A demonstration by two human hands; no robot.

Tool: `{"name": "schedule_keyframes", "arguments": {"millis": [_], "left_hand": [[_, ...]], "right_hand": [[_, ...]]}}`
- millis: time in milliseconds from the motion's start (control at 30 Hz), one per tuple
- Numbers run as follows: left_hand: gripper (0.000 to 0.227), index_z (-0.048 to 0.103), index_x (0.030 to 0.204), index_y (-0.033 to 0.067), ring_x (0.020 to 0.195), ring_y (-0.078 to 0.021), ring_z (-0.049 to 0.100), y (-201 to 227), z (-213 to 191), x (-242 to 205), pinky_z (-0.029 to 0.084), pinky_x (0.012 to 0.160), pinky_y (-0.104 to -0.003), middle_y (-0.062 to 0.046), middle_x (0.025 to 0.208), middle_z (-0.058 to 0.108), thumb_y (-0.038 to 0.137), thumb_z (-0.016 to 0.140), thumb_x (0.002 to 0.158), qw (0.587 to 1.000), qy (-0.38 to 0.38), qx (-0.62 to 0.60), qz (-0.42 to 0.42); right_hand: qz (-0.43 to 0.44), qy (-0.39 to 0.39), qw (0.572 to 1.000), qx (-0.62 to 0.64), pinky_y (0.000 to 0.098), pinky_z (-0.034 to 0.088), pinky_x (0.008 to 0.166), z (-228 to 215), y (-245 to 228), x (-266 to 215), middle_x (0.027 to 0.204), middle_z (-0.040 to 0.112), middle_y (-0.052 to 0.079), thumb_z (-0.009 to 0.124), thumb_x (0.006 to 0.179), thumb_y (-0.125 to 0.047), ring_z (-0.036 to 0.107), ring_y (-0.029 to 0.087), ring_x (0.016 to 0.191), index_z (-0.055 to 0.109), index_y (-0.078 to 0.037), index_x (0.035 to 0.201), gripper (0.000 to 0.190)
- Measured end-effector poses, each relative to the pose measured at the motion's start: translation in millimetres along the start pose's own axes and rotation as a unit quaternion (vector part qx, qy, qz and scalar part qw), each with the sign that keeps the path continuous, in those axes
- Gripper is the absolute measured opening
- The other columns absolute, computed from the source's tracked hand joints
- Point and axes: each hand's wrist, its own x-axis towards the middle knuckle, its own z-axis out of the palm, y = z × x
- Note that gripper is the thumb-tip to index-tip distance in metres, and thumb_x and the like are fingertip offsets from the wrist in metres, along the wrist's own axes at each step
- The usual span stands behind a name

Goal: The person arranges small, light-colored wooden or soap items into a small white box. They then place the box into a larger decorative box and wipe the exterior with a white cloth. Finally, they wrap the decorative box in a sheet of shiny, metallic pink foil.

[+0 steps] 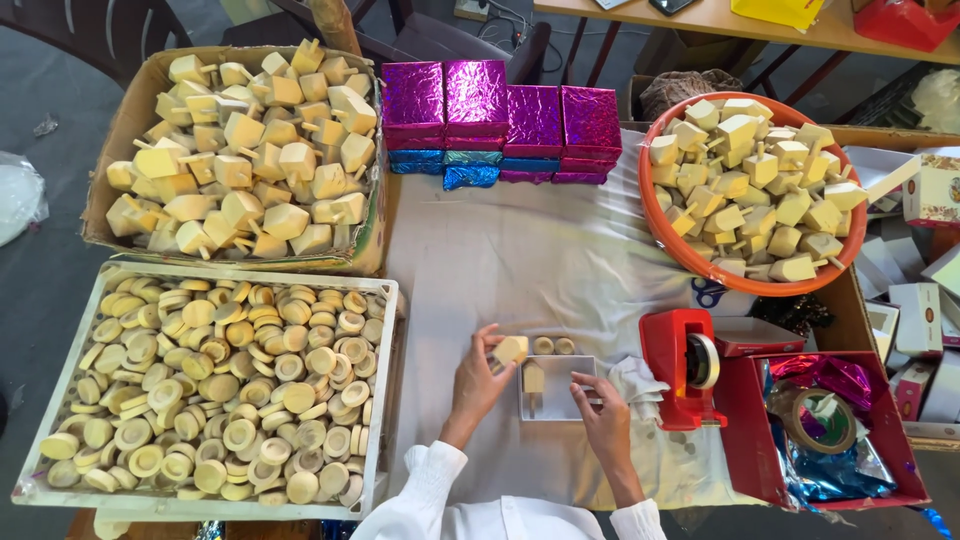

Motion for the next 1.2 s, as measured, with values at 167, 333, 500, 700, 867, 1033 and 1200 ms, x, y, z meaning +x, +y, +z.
{"name": "schedule_keyframes", "arguments": {"millis": [167,333,500,700,867,1033,1200], "left_hand": [[0.068,0.047,0.139,0.0135,0.109,-0.0232,0.072,-3,12,-14,0.06,0.09,-0.035,-0.006,0.121,0.072,0.012,0.082,0.08,0.998,-0.046,-0.046,0.014],[0.066,0.048,0.137,0.0136,0.108,-0.024,0.072,-3,14,-18,0.06,0.089,-0.035,-0.006,0.12,0.073,0.013,0.082,0.081,0.997,-0.063,-0.048,0.024],[0.066,0.048,0.137,0.0138,0.108,-0.0242,0.073,2,13,-21,0.06,0.089,-0.036,-0.006,0.12,0.073,0.014,0.083,0.081,0.996,-0.072,-0.053,0.024],[0.067,0.046,0.136,0.0138,0.112,-0.0251,0.072,10,12,-21,0.061,0.093,-0.036,-0.007,0.122,0.072,0.007,0.081,0.08,0.989,-0.103,-0.086,0.06],[0.064,0.046,0.132,0.0144,0.115,-0.0313,0.07,21,11,-12,0.058,0.094,-0.04,-0.007,0.124,0.073,-0.003,0.076,0.079,0.972,-0.188,-0.066,0.126],[0.054,0.053,0.126,0.0129,0.118,-0.0345,0.068,33,12,-10,0.057,0.094,-0.042,-0.007,0.124,0.073,-0.005,0.074,0.08,0.964,-0.218,-0.061,0.142],[0.059,0.057,0.129,0.0123,0.123,-0.0355,0.064,41,17,-13,0.055,0.096,-0.042,-0.009,0.129,0.067,-0.003,0.077,0.077,0.959,-0.206,-0.083,0.177]], "right_hand": [[-0.006,-0.016,1.0,-0.002,0.0277,0.057,0.065,2,-4,-4,0.099,0.077,0.005,0.074,0.091,-0.018,0.073,0.014,0.076,0.076,-0.007,0.112,0.024],[-0.009,-0.025,1.0,-0.002,0.0276,0.057,0.066,1,1,-9,0.098,0.077,0.005,0.074,0.091,-0.017,0.073,0.014,0.075,0.077,-0.006,0.112,0.024],[-0.018,-0.032,0.999,0.005,0.0272,0.059,0.067,2,4,-10,0.098,0.077,0.005,0.073,0.091,-0.016,0.074,0.014,0.075,0.076,-0.006,0.112,0.023],[0.007,-0.042,0.999,0.005,0.029,0.06,0.07,-5,-24,5,0.107,0.076,0.006,0.074,0.091,-0.016,0.075,0.015,0.082,0.074,-0.009,0.119,0.029],[-0.114,-0.197,0.974,-0.016,0.0339,0.059,0.088,-17,-54,20,0.128,0.067,0.006,0.08,0.08,-0.009,0.068,0.019,0.106,0.061,-0.013,0.135,0.059],[-0.132,-0.166,0.975,-0.063,0.0342,0.059,0.087,-17,-26,21,0.118,0.071,0.005,0.085,0.075,-0.01,0.07,0.021,0.101,0.065,-0.013,0.131,0.059],[-0.155,-0.101,0.972,-0.147,0.0352,0.056,0.083,-24,-14,8,0.104,0.073,0.006,0.088,0.07,-0.014,0.068,0.022,0.09,0.071,-0.011,0.122,0.056]]}}
